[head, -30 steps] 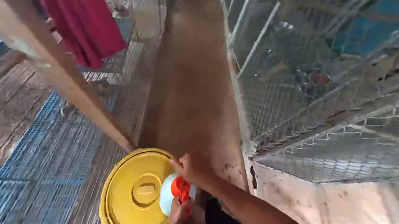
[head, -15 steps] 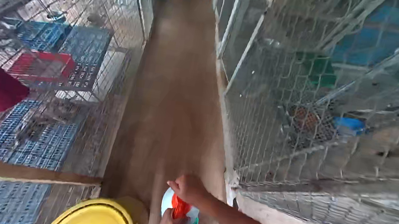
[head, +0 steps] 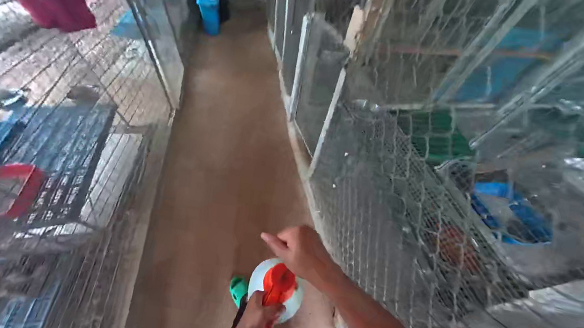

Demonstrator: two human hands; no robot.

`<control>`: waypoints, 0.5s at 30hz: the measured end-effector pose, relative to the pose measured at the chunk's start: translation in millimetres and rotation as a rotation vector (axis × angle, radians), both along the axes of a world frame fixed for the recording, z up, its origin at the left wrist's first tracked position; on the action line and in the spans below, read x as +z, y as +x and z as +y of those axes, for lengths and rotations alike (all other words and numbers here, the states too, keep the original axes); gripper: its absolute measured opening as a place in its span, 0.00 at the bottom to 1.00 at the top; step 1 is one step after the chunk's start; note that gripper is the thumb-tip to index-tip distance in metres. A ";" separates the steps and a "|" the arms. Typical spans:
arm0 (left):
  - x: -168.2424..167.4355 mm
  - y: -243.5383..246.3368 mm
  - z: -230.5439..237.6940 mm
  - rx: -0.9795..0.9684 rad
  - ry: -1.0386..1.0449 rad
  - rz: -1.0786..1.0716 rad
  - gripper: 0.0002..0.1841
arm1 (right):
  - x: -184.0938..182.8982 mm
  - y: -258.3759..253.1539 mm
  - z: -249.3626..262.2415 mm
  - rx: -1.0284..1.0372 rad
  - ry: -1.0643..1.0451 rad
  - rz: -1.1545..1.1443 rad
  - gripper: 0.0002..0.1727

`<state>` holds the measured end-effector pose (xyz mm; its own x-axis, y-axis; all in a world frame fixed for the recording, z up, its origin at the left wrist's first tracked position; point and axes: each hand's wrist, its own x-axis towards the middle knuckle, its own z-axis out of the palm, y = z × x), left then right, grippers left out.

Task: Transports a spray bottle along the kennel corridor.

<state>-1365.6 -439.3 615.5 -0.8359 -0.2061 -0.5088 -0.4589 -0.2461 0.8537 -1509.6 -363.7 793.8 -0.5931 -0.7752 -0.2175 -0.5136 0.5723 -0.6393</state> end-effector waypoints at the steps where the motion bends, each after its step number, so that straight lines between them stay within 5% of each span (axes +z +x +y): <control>1: 3.1 -17.5 -21.0 -0.025 -0.010 -0.006 0.07 | 2.1 -17.0 -15.7 -0.027 -0.028 0.009 0.34; 6: 12.4 -129.0 -118.1 -0.097 -0.042 0.013 0.06 | -70.9 -123.8 -111.8 -0.146 0.146 -0.136 0.33; 11: 20.4 -239.0 -209.3 -0.142 -0.069 0.005 0.07 | 34.8 -239.2 -168.8 -0.188 -0.124 -0.009 0.34; 15: 19.6 -337.9 -272.0 -0.195 -0.133 0.026 0.07 | -46.8 -325.8 -231.8 -0.242 -0.021 -0.185 0.35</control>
